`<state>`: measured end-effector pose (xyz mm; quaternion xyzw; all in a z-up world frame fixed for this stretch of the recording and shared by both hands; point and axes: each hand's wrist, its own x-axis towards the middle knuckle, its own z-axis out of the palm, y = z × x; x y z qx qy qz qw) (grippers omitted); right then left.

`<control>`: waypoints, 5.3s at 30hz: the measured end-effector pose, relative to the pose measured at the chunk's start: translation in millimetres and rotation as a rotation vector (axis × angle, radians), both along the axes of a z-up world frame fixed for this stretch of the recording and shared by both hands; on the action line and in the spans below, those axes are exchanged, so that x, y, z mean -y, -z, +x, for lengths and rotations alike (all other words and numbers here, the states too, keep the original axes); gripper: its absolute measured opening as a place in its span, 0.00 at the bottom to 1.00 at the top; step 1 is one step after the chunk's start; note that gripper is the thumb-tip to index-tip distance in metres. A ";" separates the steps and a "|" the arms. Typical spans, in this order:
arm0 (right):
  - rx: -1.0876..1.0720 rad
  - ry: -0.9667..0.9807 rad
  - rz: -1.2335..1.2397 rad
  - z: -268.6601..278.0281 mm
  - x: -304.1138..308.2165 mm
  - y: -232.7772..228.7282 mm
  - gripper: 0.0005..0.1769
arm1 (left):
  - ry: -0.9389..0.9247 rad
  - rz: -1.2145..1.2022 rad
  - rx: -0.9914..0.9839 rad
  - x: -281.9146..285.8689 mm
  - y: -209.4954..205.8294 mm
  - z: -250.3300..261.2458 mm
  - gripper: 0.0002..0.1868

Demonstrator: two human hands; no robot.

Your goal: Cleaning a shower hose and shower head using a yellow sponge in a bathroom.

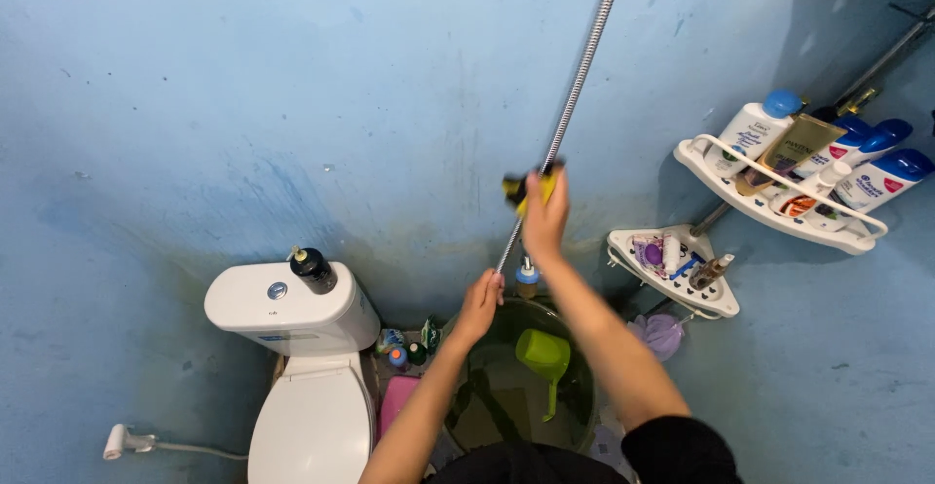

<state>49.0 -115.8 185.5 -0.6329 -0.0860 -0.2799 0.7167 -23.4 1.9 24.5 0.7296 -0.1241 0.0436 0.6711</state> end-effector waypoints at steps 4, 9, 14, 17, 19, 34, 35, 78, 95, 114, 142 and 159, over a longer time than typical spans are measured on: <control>0.157 0.141 -0.146 51.3 26.3 -94.6 0.27 | 0.012 -0.039 0.033 -4.9 3.7 2.1 0.17; 0.322 0.102 0.033 66.8 33.4 -157.0 0.31 | 0.021 -0.062 0.060 -12.7 2.2 -2.1 0.16; 0.256 0.101 -0.071 48.8 14.8 -109.4 0.29 | 0.004 -0.019 0.049 -27.2 7.8 -3.4 0.14; 0.184 0.061 -0.074 30.9 -3.8 -72.7 0.28 | -0.019 0.047 0.027 -39.1 -3.0 -9.0 0.12; 0.150 0.075 -0.077 15.1 -17.2 -49.0 0.27 | -0.034 0.078 0.014 -45.3 -3.5 -13.8 0.12; -0.139 -0.022 0.042 -84.2 -97.9 103.5 0.28 | -0.032 0.207 0.069 -107.2 55.7 -62.6 0.10; -0.121 -0.034 -0.005 -90.7 -102.8 115.9 0.28 | -0.064 0.249 0.162 -110.4 54.1 -66.7 0.10; -0.417 0.025 -0.184 -285.6 -160.0 220.2 0.27 | -0.104 0.296 -0.076 -141.1 136.7 -235.7 0.10; -0.356 -0.026 -0.182 -399.1 -154.2 207.0 0.26 | -0.098 0.232 0.005 -145.4 121.3 -347.4 0.13; -0.450 -0.092 -0.270 -497.6 -121.8 240.7 0.27 | 0.118 -0.358 -0.386 -125.8 177.8 -435.6 0.27; -0.589 -0.329 -0.913 -554.7 -33.9 283.2 0.25 | -0.048 -0.835 -0.506 -150.4 115.5 -446.6 0.18; -0.389 -0.233 -1.078 -501.6 -36.9 166.3 0.26 | -0.031 -0.639 -0.398 -110.1 88.5 -344.9 0.08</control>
